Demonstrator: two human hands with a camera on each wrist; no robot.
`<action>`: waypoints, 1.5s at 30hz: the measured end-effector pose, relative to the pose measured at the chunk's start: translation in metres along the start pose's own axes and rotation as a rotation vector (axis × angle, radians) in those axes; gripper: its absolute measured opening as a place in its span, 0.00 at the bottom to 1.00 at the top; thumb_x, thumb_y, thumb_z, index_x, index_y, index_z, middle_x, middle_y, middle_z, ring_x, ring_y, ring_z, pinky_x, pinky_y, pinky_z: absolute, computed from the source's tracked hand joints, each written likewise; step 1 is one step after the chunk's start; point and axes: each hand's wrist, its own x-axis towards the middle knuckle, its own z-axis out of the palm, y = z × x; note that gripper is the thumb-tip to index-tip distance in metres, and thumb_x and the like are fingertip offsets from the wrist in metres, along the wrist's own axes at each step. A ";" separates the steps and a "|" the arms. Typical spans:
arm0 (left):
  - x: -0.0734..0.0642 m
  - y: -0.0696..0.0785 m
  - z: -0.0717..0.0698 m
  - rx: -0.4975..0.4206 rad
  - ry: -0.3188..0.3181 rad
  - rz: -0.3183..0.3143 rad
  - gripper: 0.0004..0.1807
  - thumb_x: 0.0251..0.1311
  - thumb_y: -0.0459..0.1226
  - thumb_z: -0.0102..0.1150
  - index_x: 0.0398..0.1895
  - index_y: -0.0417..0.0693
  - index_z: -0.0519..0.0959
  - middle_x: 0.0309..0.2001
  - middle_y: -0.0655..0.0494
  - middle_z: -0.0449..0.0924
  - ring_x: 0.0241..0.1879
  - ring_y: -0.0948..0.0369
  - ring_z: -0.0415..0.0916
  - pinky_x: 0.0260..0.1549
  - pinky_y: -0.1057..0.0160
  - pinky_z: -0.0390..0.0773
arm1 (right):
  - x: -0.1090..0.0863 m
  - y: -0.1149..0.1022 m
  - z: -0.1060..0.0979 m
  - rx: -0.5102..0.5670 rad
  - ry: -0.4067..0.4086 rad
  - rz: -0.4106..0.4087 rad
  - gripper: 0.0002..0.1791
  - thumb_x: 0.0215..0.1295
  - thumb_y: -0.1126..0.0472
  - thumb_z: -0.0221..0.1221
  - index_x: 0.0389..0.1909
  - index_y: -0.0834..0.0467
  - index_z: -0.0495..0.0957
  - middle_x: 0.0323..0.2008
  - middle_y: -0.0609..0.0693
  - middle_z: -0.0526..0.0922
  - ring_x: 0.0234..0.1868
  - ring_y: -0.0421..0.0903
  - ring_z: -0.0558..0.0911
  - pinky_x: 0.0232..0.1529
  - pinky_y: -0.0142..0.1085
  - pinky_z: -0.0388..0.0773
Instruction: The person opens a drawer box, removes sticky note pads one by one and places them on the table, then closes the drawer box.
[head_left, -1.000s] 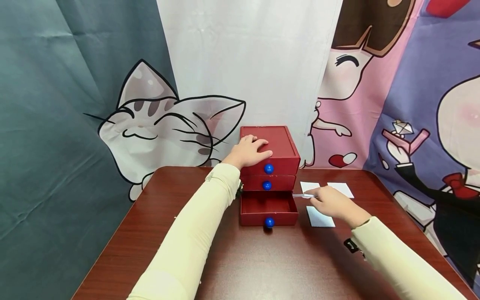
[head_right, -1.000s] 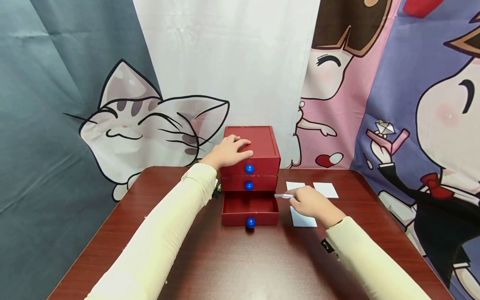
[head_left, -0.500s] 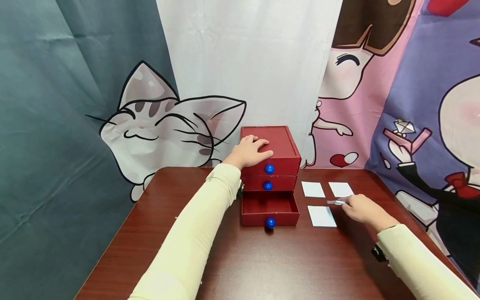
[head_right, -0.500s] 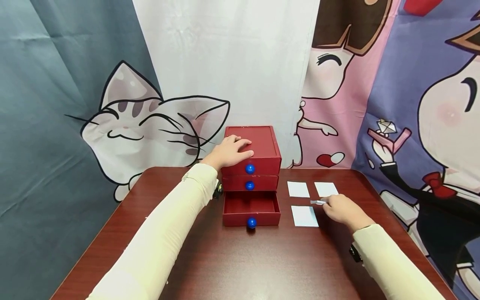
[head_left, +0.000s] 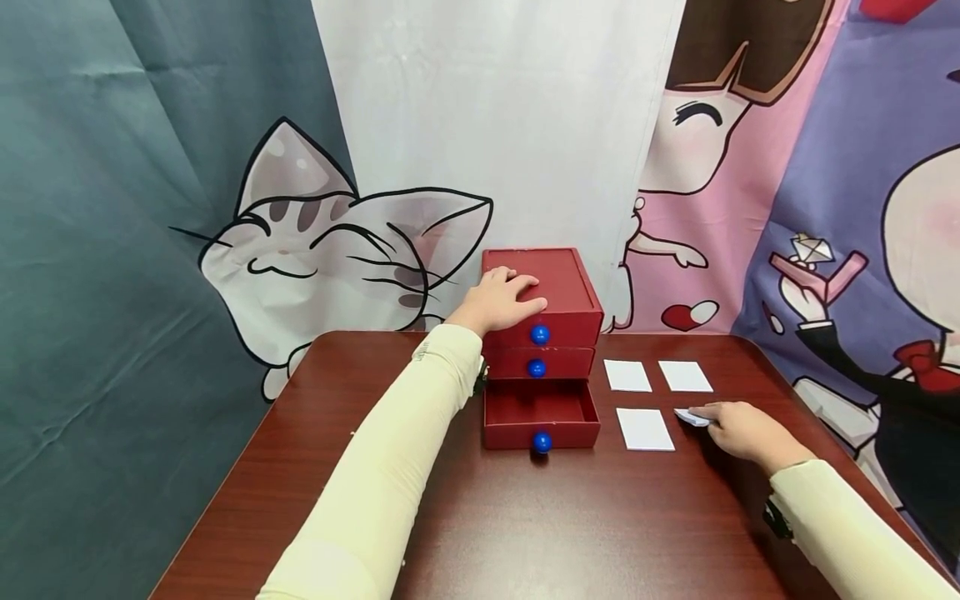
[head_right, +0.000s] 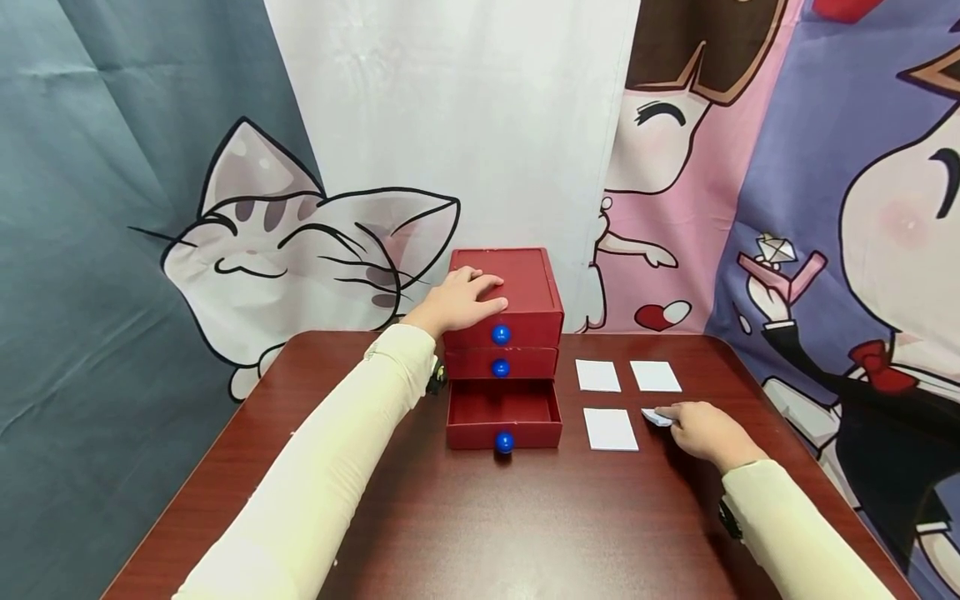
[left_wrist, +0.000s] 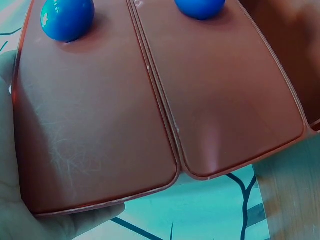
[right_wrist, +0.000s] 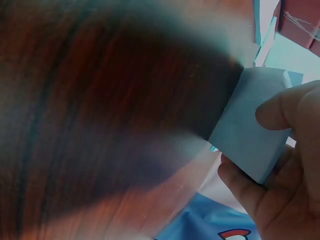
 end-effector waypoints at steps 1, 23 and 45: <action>0.000 0.000 0.000 0.000 -0.001 0.000 0.35 0.67 0.67 0.43 0.74 0.70 0.66 0.75 0.52 0.57 0.75 0.52 0.50 0.63 0.41 0.67 | -0.001 0.000 0.001 -0.012 -0.002 -0.005 0.21 0.53 0.72 0.58 0.49 0.65 0.85 0.44 0.64 0.86 0.45 0.64 0.85 0.48 0.59 0.78; 0.002 -0.001 -0.001 -0.006 0.006 0.000 0.34 0.67 0.67 0.43 0.74 0.70 0.67 0.75 0.52 0.58 0.75 0.52 0.49 0.62 0.41 0.68 | -0.008 -0.005 0.002 -0.031 -0.067 0.048 0.30 0.39 0.73 0.63 0.51 0.69 0.83 0.47 0.72 0.78 0.40 0.61 0.82 0.40 0.52 0.79; 0.002 0.000 0.001 -0.007 0.001 -0.002 0.34 0.67 0.67 0.43 0.74 0.70 0.66 0.76 0.52 0.57 0.76 0.52 0.49 0.63 0.41 0.67 | -0.011 -0.007 -0.004 0.031 -0.079 0.028 0.28 0.40 0.76 0.70 0.49 0.71 0.82 0.41 0.70 0.78 0.38 0.61 0.80 0.39 0.52 0.80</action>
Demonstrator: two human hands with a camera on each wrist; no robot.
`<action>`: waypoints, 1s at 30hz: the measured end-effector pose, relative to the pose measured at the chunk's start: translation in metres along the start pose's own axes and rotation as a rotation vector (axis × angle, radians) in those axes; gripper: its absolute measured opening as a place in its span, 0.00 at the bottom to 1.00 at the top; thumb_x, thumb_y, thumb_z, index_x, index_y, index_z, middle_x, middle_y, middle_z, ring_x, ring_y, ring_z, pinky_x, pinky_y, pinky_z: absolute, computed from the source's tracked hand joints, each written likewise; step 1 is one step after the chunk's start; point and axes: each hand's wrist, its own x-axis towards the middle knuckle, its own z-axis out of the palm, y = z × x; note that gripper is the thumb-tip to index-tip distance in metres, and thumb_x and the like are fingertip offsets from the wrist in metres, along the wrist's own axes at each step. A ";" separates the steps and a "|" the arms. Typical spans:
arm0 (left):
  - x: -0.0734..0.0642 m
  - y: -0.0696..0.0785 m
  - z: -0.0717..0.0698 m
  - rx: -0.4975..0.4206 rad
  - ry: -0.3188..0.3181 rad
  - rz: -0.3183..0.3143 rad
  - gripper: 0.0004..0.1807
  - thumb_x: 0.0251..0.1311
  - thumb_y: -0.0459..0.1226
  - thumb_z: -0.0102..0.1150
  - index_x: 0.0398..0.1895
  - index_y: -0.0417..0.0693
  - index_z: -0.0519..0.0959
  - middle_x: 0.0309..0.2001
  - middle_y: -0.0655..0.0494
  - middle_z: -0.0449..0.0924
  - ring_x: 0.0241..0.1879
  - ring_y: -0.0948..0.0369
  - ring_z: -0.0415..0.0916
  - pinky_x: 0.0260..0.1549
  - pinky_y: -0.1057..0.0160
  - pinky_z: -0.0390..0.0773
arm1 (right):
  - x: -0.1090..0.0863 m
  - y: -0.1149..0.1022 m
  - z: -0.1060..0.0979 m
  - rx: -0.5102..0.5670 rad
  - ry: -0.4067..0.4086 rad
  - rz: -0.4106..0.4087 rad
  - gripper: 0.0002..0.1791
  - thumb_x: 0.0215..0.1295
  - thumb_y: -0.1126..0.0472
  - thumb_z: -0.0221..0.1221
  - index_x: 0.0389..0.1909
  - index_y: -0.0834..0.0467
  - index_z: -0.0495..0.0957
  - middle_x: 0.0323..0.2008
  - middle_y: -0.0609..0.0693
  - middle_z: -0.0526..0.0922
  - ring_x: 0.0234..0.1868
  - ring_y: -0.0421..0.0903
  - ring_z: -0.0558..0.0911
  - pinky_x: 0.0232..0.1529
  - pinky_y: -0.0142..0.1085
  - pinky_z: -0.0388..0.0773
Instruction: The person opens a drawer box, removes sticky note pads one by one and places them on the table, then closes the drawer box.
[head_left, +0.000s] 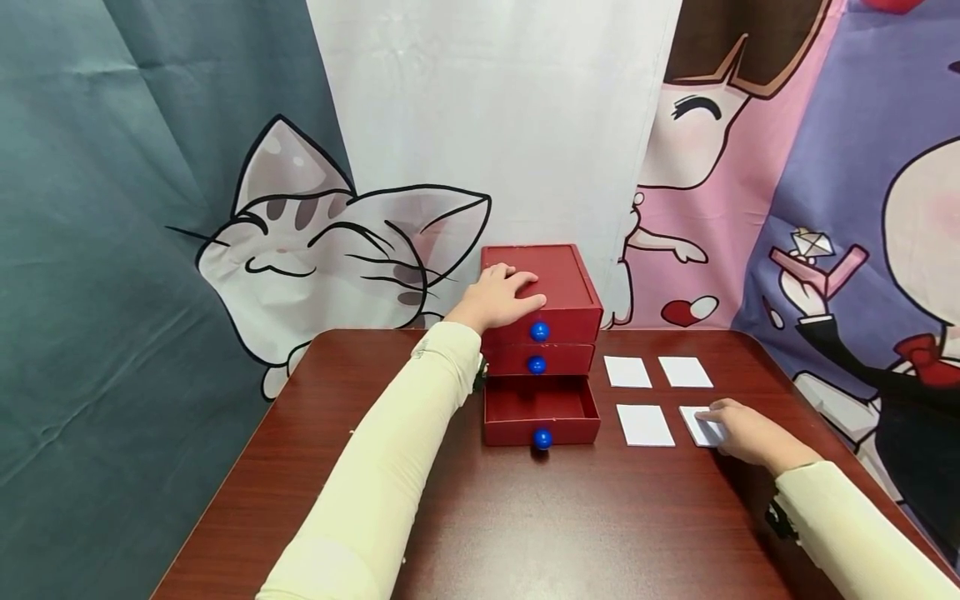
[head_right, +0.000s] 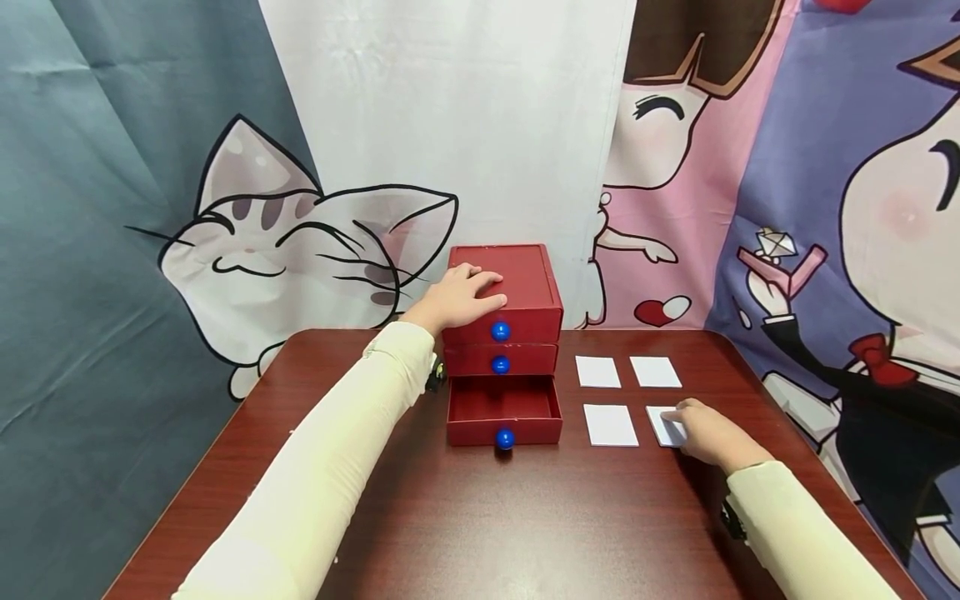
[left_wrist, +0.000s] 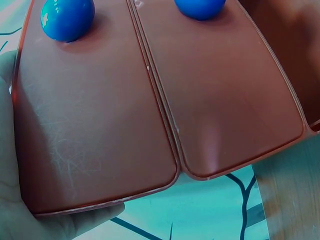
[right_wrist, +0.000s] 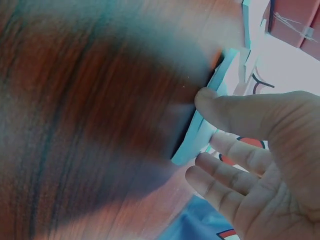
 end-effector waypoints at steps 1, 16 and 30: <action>0.000 0.000 0.000 0.001 -0.002 -0.001 0.34 0.67 0.67 0.43 0.74 0.70 0.66 0.76 0.52 0.57 0.76 0.52 0.49 0.63 0.41 0.67 | 0.000 0.000 0.000 0.008 0.000 -0.003 0.28 0.40 0.77 0.69 0.49 0.71 0.82 0.42 0.70 0.78 0.38 0.61 0.80 0.39 0.52 0.80; -0.001 0.004 0.000 -0.002 -0.007 0.002 0.34 0.67 0.67 0.43 0.74 0.70 0.66 0.76 0.52 0.57 0.75 0.52 0.49 0.64 0.41 0.67 | 0.018 -0.064 -0.023 -0.071 0.309 -0.015 0.25 0.57 0.63 0.66 0.57 0.65 0.79 0.52 0.65 0.81 0.50 0.65 0.82 0.48 0.61 0.78; 0.000 -0.001 0.002 0.002 0.020 0.007 0.34 0.67 0.67 0.44 0.73 0.70 0.68 0.75 0.51 0.58 0.75 0.51 0.50 0.63 0.41 0.67 | 0.045 -0.187 0.002 -0.068 0.594 -0.420 0.16 0.57 0.59 0.69 0.48 0.55 0.84 0.43 0.48 0.84 0.39 0.46 0.86 0.34 0.43 0.83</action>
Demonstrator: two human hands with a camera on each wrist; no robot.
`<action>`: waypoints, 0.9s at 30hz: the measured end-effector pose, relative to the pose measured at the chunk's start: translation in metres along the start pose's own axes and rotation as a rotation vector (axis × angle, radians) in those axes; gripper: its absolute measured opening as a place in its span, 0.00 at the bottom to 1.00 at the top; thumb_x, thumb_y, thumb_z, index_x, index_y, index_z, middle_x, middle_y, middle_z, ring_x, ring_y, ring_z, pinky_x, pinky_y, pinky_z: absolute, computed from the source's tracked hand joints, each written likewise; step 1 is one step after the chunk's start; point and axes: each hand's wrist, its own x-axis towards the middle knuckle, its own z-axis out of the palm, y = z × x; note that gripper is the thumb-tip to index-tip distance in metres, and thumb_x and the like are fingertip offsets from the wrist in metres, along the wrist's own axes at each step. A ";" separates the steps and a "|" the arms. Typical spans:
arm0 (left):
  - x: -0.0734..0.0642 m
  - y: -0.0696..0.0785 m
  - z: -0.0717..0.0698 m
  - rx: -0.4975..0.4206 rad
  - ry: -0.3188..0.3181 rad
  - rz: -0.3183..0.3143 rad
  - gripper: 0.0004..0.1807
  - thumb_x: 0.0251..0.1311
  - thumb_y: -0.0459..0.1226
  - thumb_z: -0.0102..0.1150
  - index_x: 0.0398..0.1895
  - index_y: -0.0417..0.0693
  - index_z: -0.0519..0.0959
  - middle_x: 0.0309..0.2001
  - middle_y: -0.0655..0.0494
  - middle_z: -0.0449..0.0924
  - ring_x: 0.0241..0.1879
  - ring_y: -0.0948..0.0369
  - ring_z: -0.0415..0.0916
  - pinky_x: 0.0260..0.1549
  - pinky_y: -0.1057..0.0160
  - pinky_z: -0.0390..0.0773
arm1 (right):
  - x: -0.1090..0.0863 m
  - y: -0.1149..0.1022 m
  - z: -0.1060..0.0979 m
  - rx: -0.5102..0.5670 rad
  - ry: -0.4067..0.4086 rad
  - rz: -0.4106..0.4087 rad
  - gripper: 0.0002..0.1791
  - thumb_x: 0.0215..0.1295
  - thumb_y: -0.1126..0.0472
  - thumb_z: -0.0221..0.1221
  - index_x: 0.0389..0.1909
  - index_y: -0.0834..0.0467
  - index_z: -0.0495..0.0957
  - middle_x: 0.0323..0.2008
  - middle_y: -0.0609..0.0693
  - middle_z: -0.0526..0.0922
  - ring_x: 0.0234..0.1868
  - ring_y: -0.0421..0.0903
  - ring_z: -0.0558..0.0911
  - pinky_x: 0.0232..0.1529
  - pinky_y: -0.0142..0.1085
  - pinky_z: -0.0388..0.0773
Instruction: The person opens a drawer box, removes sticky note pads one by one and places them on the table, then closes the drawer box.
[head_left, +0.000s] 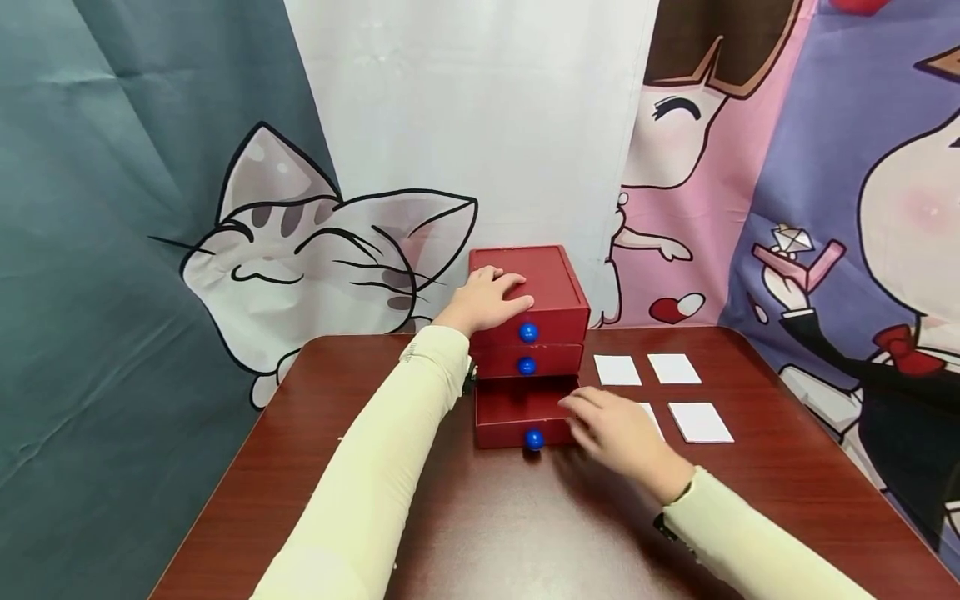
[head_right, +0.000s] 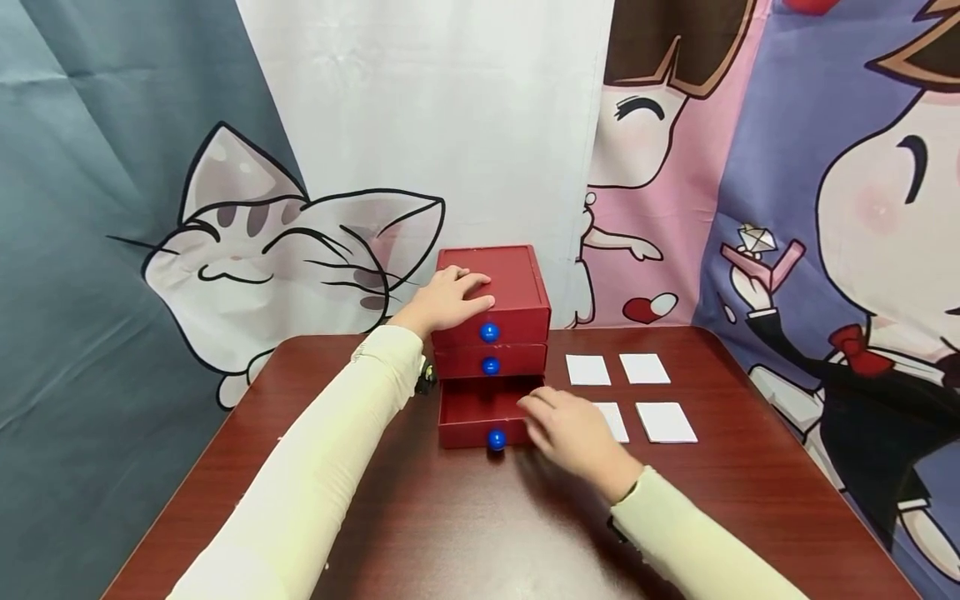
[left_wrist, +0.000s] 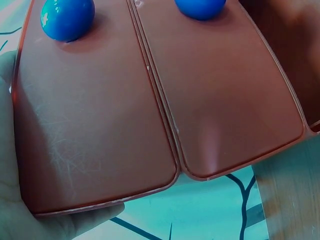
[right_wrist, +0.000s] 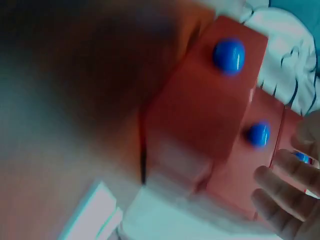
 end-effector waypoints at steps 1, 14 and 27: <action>0.000 -0.001 0.000 0.002 0.003 -0.001 0.34 0.67 0.67 0.44 0.73 0.70 0.68 0.75 0.51 0.58 0.75 0.51 0.51 0.63 0.41 0.67 | 0.001 -0.007 0.005 0.004 0.011 -0.038 0.16 0.57 0.59 0.69 0.47 0.55 0.84 0.43 0.48 0.83 0.38 0.45 0.85 0.34 0.42 0.83; -0.001 -0.002 0.003 0.004 -0.011 -0.012 0.34 0.67 0.67 0.43 0.73 0.71 0.67 0.75 0.52 0.58 0.74 0.52 0.51 0.63 0.41 0.67 | 0.000 -0.049 0.048 -0.012 -0.134 -0.138 0.18 0.53 0.58 0.73 0.47 0.49 0.85 0.44 0.47 0.80 0.35 0.44 0.83 0.27 0.40 0.82; -0.001 0.002 0.000 0.002 -0.001 -0.005 0.34 0.67 0.67 0.43 0.73 0.70 0.67 0.75 0.51 0.58 0.74 0.51 0.52 0.63 0.41 0.67 | 0.008 -0.043 0.053 -0.024 -0.177 -0.131 0.09 0.53 0.71 0.68 0.30 0.53 0.84 0.38 0.46 0.76 0.28 0.45 0.78 0.30 0.37 0.79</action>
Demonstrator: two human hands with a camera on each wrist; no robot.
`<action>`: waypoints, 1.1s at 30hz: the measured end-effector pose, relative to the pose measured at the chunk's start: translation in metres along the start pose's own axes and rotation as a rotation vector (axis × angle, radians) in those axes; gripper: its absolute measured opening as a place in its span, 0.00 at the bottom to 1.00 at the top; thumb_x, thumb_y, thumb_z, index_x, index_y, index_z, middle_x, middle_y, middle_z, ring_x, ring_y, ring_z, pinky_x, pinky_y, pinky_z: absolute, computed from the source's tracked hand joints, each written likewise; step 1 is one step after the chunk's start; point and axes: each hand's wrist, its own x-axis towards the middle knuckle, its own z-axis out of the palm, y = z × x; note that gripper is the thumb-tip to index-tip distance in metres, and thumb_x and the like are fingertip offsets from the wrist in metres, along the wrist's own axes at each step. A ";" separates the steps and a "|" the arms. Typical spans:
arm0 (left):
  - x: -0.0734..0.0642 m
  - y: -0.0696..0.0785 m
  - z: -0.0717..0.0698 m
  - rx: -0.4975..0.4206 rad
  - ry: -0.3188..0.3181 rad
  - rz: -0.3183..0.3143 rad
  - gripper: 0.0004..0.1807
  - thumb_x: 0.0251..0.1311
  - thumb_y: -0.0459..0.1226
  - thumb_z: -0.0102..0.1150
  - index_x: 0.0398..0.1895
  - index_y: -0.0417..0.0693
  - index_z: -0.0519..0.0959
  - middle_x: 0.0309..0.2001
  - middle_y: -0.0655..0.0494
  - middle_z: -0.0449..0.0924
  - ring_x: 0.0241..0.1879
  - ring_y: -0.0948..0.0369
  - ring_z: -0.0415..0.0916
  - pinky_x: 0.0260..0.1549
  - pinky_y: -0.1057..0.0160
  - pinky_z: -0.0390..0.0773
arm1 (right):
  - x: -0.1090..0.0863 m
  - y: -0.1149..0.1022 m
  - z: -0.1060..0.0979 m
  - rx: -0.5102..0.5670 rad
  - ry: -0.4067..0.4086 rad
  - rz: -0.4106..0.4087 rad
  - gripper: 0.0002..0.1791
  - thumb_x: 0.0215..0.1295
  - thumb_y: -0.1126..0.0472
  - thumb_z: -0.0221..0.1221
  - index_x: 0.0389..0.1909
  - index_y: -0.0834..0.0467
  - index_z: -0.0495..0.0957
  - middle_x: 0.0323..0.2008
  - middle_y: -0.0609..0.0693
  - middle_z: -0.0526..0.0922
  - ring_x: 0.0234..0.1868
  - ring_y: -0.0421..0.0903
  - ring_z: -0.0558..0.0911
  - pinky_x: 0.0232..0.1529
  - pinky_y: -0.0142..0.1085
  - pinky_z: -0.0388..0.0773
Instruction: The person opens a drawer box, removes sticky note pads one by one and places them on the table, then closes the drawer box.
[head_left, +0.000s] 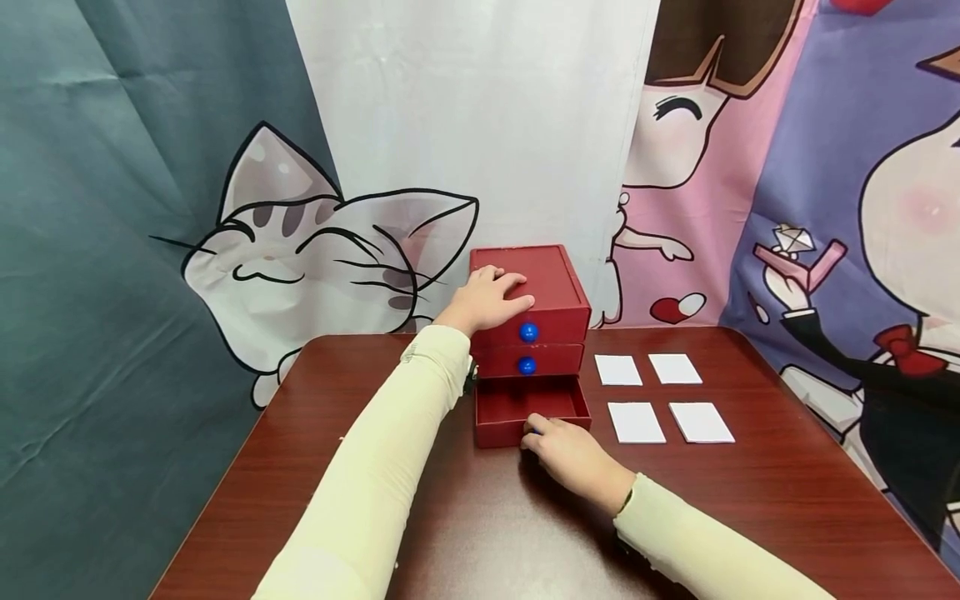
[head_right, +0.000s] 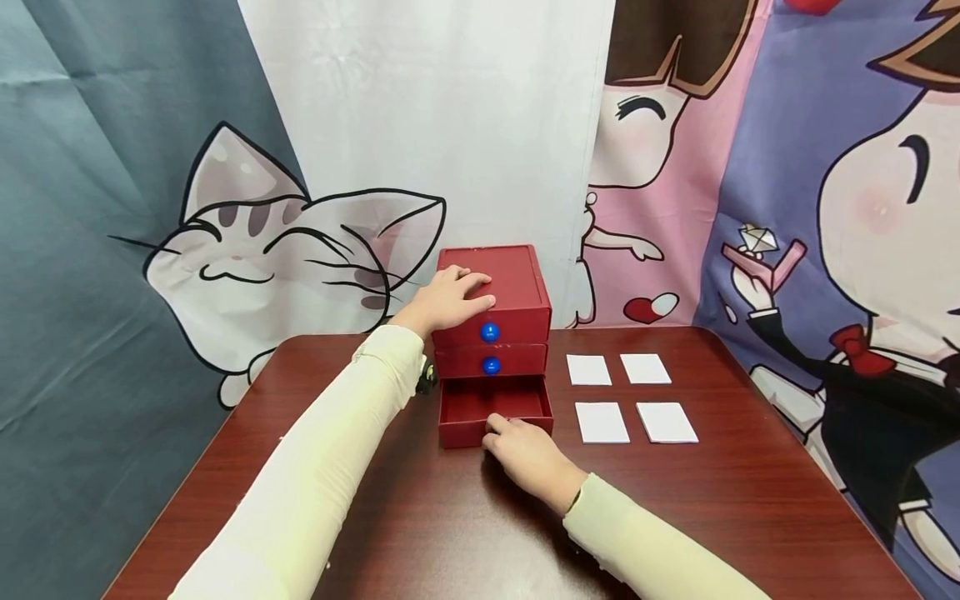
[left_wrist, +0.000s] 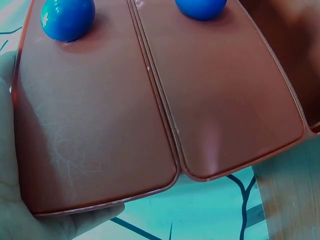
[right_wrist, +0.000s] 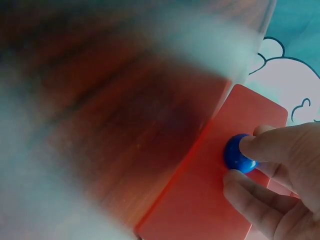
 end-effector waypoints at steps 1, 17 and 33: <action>0.000 0.000 0.000 -0.001 0.000 0.001 0.34 0.67 0.67 0.43 0.73 0.69 0.67 0.75 0.51 0.58 0.74 0.51 0.52 0.63 0.41 0.67 | 0.001 0.001 0.000 0.008 -0.006 0.004 0.09 0.54 0.71 0.67 0.30 0.53 0.84 0.38 0.46 0.76 0.29 0.45 0.79 0.31 0.37 0.79; 0.000 0.002 0.000 0.005 -0.010 -0.004 0.33 0.68 0.66 0.44 0.73 0.71 0.67 0.75 0.51 0.58 0.74 0.51 0.51 0.63 0.41 0.66 | 0.019 0.020 0.008 0.099 -0.030 0.019 0.09 0.57 0.73 0.64 0.32 0.57 0.87 0.37 0.48 0.76 0.31 0.44 0.82 0.39 0.38 0.80; 0.000 0.003 -0.002 0.021 -0.008 0.004 0.31 0.69 0.63 0.44 0.73 0.69 0.67 0.75 0.51 0.58 0.74 0.51 0.52 0.63 0.41 0.67 | 0.031 0.040 0.023 0.135 -0.036 0.054 0.10 0.58 0.66 0.68 0.42 0.62 0.87 0.46 0.56 0.79 0.41 0.51 0.84 0.49 0.43 0.81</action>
